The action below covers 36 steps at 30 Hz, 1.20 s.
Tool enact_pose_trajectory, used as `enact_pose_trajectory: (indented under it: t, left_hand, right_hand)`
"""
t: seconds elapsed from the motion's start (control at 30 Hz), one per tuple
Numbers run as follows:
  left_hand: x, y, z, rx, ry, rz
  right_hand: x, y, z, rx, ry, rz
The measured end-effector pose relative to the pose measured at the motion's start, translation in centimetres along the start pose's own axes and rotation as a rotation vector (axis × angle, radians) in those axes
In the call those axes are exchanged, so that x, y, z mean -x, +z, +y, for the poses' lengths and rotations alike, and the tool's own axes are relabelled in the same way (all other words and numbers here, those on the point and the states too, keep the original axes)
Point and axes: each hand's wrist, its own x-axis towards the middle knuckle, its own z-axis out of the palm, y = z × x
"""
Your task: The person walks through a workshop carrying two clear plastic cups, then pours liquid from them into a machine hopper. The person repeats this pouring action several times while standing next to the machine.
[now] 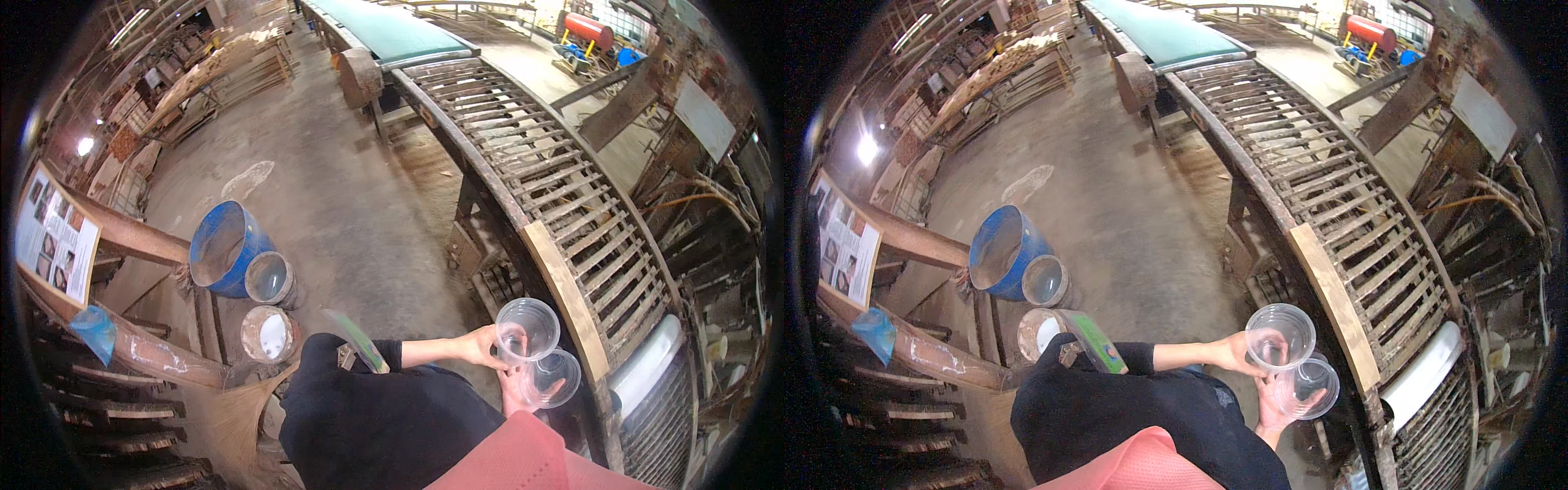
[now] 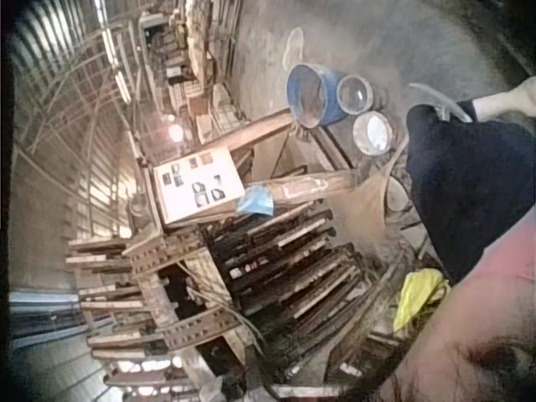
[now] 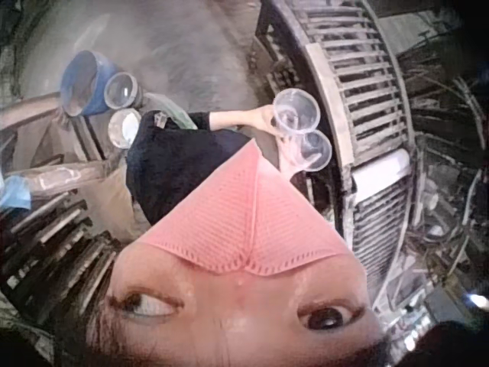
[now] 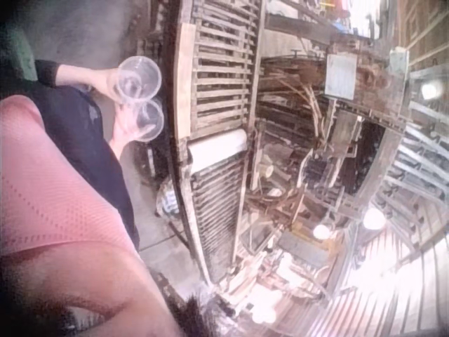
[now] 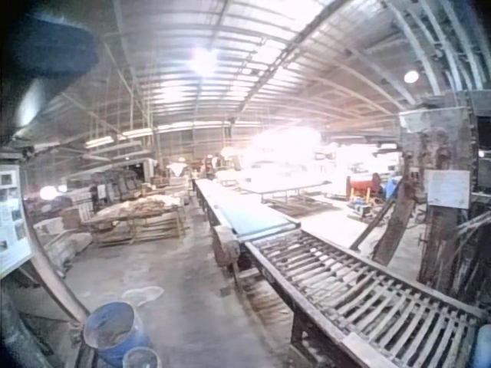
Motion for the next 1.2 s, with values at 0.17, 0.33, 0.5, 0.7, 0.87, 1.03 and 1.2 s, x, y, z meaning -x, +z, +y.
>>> enact_pose_trajectory:
  t: [0.17,0.33,0.5,0.7,0.87,1.03,1.2]
  left_hand:
    - [1.3,-0.8,-0.3,-0.19,0.163,0.115]
    - [0.8,-1.2,-0.8,-0.396,0.267,0.075]
    - [-0.6,-0.6,-0.4,-0.301,0.211,-0.049]
    - [-2.3,1.5,0.1,-0.126,0.06,-0.206]
    - [-4.3,2.9,1.4,0.055,-0.078,-0.416]
    - [-6.5,4.1,3.2,0.505,-0.199,-0.52]
    - [-8.2,7.7,2.6,0.645,-0.414,-0.486]
  right_hand:
    - [-1.6,-0.1,1.4,-0.017,-0.039,0.096]
    - [-1.7,0.1,1.7,0.117,-0.052,-0.005]
    - [-1.1,0.2,1.3,-0.044,-0.114,-0.059]
    - [0.5,-0.3,-0.4,-0.216,-0.213,0.015]
    - [3.1,-1.6,-2.6,-0.256,-0.289,0.0]
    - [5.9,-3.0,-4.1,-0.261,-0.435,-0.062]
    - [9.2,-3.8,-4.9,-0.316,-0.576,-0.022]
